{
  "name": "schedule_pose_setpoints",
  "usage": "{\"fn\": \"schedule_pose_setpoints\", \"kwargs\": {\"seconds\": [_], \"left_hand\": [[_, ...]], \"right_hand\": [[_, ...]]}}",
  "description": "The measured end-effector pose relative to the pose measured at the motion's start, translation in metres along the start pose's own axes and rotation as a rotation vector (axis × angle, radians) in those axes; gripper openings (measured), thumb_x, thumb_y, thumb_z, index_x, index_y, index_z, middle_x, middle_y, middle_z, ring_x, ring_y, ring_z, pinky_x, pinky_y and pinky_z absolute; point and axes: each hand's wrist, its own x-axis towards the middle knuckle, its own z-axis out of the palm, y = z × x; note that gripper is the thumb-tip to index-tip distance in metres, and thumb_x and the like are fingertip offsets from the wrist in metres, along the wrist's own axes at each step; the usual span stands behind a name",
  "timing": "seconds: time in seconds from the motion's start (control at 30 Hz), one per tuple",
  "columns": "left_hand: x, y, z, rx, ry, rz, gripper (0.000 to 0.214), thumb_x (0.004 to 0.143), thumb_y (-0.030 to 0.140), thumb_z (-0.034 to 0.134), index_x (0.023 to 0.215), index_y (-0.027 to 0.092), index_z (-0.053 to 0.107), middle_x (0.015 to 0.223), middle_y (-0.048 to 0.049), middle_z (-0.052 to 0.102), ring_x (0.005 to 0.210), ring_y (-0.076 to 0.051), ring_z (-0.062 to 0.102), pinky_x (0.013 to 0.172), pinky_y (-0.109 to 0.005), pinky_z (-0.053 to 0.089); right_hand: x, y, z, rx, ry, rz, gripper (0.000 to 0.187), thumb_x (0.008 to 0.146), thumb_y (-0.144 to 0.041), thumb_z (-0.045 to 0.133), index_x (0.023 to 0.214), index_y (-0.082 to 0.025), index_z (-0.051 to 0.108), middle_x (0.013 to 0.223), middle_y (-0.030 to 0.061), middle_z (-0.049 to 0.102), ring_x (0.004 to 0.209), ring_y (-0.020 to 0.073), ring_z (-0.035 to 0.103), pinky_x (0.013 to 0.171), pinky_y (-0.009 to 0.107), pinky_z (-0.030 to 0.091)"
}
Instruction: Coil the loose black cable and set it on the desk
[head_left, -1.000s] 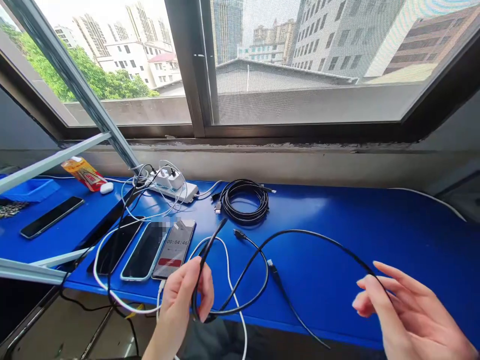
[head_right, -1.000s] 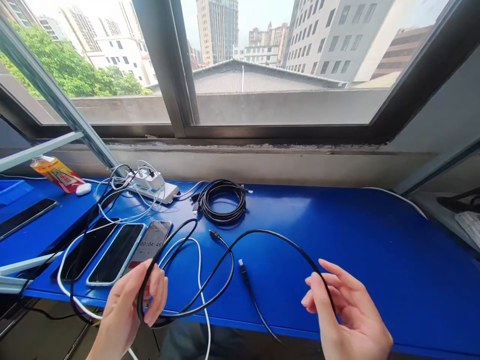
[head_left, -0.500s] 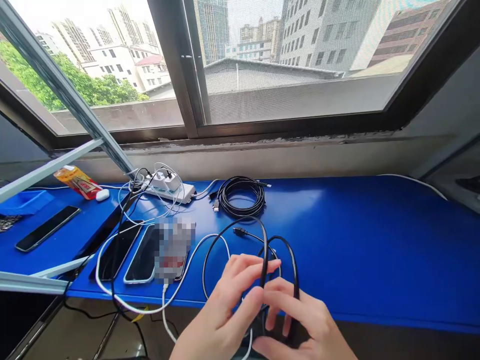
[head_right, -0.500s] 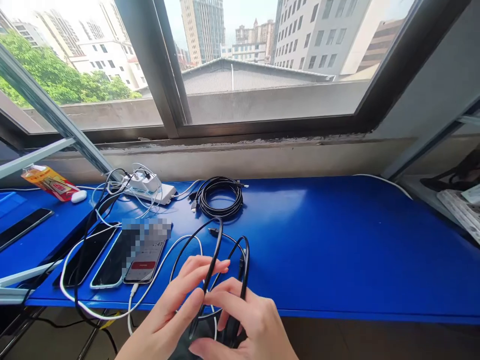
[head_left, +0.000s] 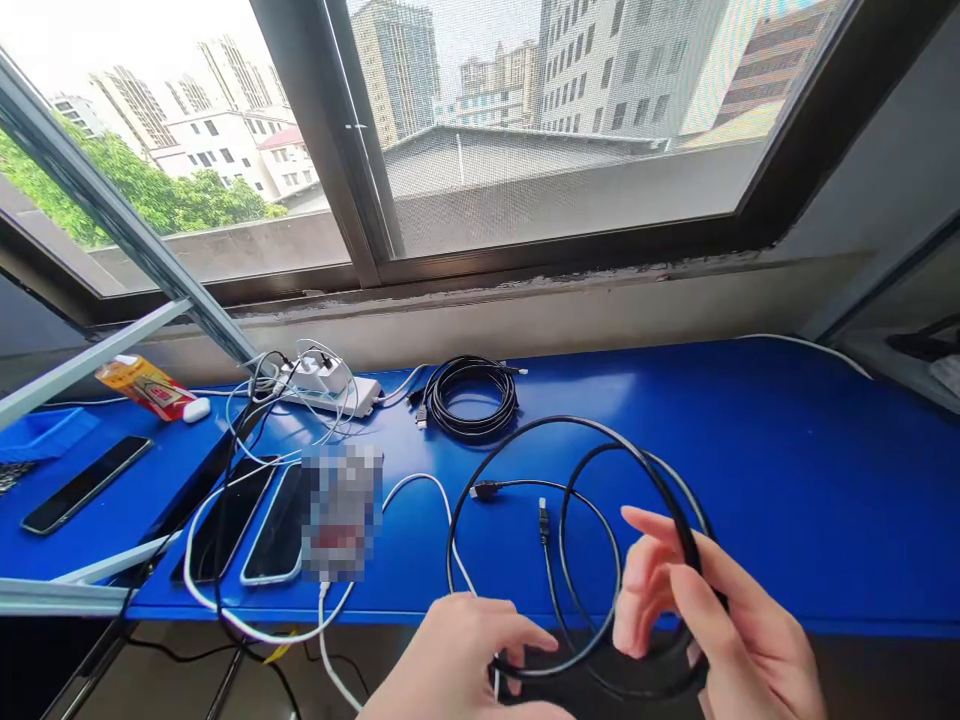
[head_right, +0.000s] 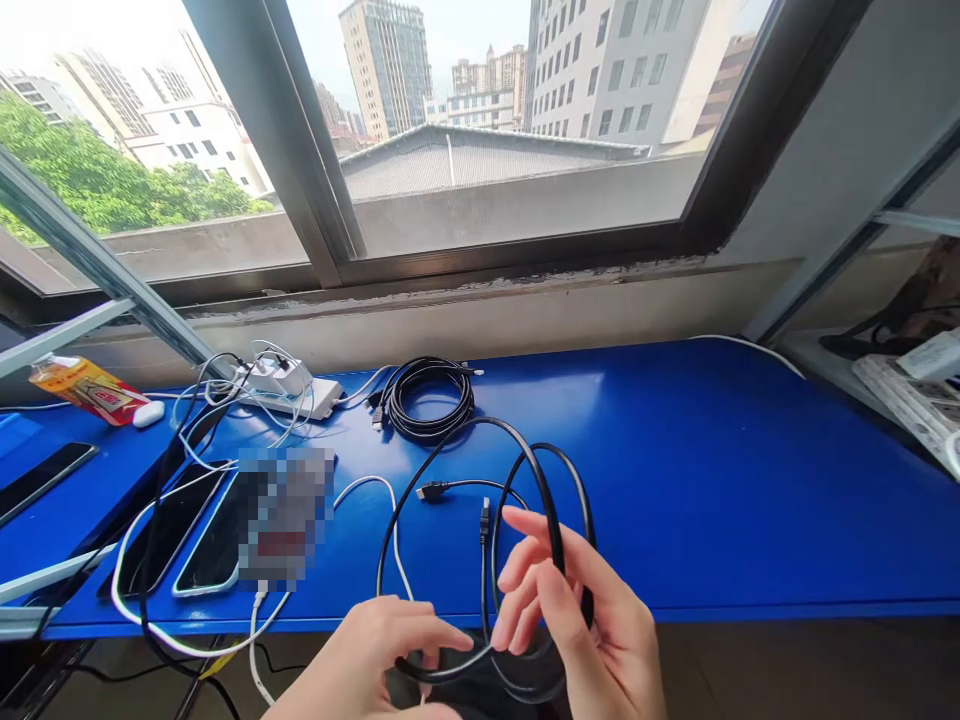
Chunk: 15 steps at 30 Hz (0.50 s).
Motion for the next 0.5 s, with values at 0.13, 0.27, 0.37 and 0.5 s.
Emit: {"fn": "schedule_pose_setpoints", "kwargs": {"seconds": [0.13,0.27,0.37,0.5], "left_hand": [[-0.001,0.005,-0.009,-0.082,0.098,0.156,0.031,0.08,0.048,0.064,0.066,0.022,0.075,0.054,-0.0038,0.062,0.054,-0.013,0.05,0.059,-0.026,0.038],[0.002,0.004,-0.027,-0.565,0.429,0.243,0.045,0.08,0.059,0.06,0.062,0.019,0.07,0.053,-0.0036,0.057,0.044,-0.008,0.036,0.044,-0.023,0.029],[0.007,0.004,-0.038,-0.92,0.608,0.271,0.042,0.073,0.058,0.069,0.063,0.018,0.066,0.04,0.006,0.035,0.038,-0.003,0.018,0.038,-0.018,0.02],[0.006,0.008,-0.045,-1.102,0.716,0.371,0.031,0.075,0.05,0.071,0.068,0.02,0.065,0.039,0.0096,0.022,0.038,-0.004,0.015,0.038,-0.015,0.024]], "right_hand": [[0.007,0.006,-0.013,-0.079,0.046,0.004,0.027,0.089,-0.047,0.055,0.102,-0.028,0.07,0.06,-0.0058,0.049,0.028,0.0019,0.035,0.031,0.017,0.035],[0.013,0.011,-0.022,-0.111,0.111,-0.026,0.028,0.087,-0.049,0.057,0.099,-0.028,0.071,0.061,-0.0052,0.05,0.032,0.0027,0.04,0.034,0.017,0.037],[0.015,0.012,-0.023,-0.145,0.137,-0.05,0.031,0.087,-0.05,0.057,0.098,-0.025,0.072,0.062,-0.0049,0.051,0.035,0.0045,0.044,0.046,0.021,0.048],[0.016,0.011,-0.026,-0.176,0.155,-0.064,0.035,0.084,-0.054,0.059,0.097,-0.025,0.073,0.062,-0.0029,0.055,0.041,0.0073,0.049,0.045,0.02,0.048]]}}
